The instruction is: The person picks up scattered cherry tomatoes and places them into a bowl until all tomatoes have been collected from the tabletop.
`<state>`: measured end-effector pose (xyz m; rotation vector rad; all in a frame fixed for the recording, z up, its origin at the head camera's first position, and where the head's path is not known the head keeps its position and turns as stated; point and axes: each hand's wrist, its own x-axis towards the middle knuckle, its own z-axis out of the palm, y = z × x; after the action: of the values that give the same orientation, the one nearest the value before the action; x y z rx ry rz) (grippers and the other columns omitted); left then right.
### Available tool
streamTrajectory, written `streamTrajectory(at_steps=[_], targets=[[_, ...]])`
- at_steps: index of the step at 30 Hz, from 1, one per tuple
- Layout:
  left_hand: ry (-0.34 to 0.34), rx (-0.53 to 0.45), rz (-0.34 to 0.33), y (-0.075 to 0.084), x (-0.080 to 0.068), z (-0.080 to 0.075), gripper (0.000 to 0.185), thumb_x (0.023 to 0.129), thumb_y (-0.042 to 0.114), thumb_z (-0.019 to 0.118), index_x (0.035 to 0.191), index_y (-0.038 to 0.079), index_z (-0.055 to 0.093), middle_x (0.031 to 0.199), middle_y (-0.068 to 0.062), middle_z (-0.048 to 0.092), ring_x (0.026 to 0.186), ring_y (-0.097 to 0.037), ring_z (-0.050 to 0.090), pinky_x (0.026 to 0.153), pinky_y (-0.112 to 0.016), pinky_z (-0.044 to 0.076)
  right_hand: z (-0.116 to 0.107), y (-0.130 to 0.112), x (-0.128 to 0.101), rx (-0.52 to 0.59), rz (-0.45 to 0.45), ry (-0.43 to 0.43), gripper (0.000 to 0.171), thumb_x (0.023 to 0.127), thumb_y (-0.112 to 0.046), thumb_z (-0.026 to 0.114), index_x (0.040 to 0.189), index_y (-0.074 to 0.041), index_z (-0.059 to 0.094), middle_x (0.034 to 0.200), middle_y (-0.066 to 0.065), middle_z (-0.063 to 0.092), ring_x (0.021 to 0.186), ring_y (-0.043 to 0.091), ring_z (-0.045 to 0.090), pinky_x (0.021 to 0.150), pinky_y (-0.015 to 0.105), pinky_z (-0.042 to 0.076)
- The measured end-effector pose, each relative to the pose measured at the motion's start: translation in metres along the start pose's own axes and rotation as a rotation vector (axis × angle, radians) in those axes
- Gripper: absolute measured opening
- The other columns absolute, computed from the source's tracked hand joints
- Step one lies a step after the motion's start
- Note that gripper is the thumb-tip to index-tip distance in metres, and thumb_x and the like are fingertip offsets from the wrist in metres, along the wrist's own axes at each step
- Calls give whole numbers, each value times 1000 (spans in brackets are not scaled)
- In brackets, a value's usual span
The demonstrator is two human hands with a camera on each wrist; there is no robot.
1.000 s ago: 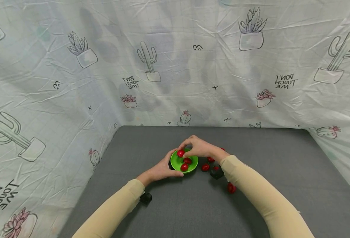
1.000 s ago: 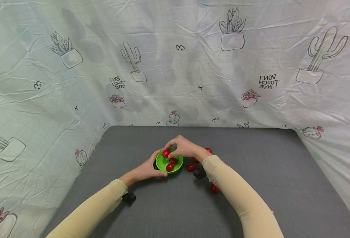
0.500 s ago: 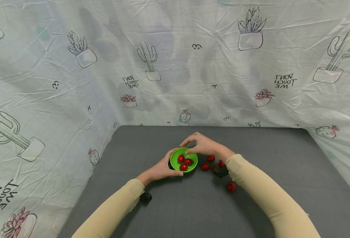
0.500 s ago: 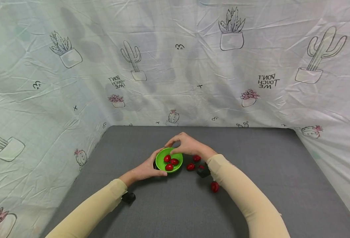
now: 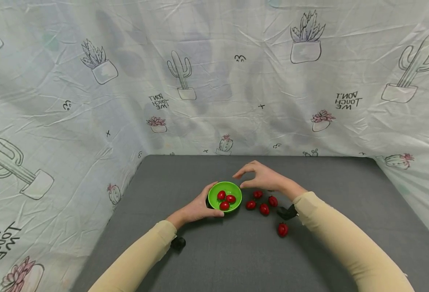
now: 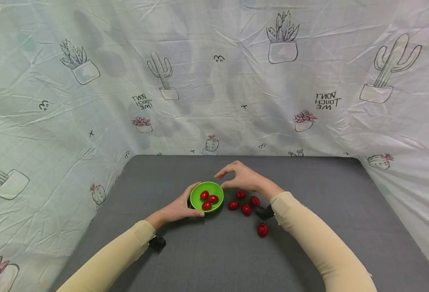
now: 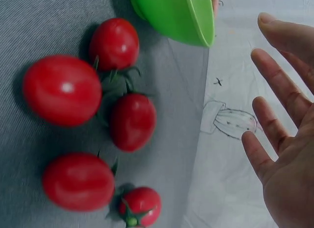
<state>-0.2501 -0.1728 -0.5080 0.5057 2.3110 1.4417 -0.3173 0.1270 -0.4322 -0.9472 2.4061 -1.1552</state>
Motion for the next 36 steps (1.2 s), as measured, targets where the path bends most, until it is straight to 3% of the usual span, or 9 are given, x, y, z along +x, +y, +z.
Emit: streamTrajectory(at_steps=[7, 19, 28, 36], targets=[[7, 10, -8, 1, 1, 1, 108, 85, 38, 85, 164, 24, 13, 163, -2, 28, 147, -20, 30, 118, -51, 26, -12, 3, -17, -17, -5, 37, 31, 93, -28, 79, 123, -29, 74, 125, -9, 65, 134, 24, 38, 108, 60, 34], [17, 32, -7, 1, -1, 0, 109, 84, 41, 86, 164, 27, 14, 165, -4, 25, 150, -23, 27, 118, -52, 26, -27, 13, -54, -27, 15, 64, 35, 93, -29, 79, 127, -24, 73, 128, -4, 64, 132, 27, 39, 105, 64, 34], [1, 32, -13, -1, 0, 0, 113, 83, 44, 86, 165, 25, 11, 164, -1, 25, 149, -20, 27, 118, -50, 26, -36, 14, -86, -74, 72, 67, 34, 90, -35, 81, 122, -36, 73, 131, -5, 58, 129, 23, 41, 101, 61, 40], [5, 21, -13, 0, -2, 0, 111, 83, 42, 86, 165, 28, 12, 163, 0, 27, 149, -20, 29, 117, -50, 27, -40, 15, -105, -94, 68, 67, 32, 91, -34, 81, 121, -29, 74, 129, -5, 60, 128, 23, 42, 99, 60, 41]])
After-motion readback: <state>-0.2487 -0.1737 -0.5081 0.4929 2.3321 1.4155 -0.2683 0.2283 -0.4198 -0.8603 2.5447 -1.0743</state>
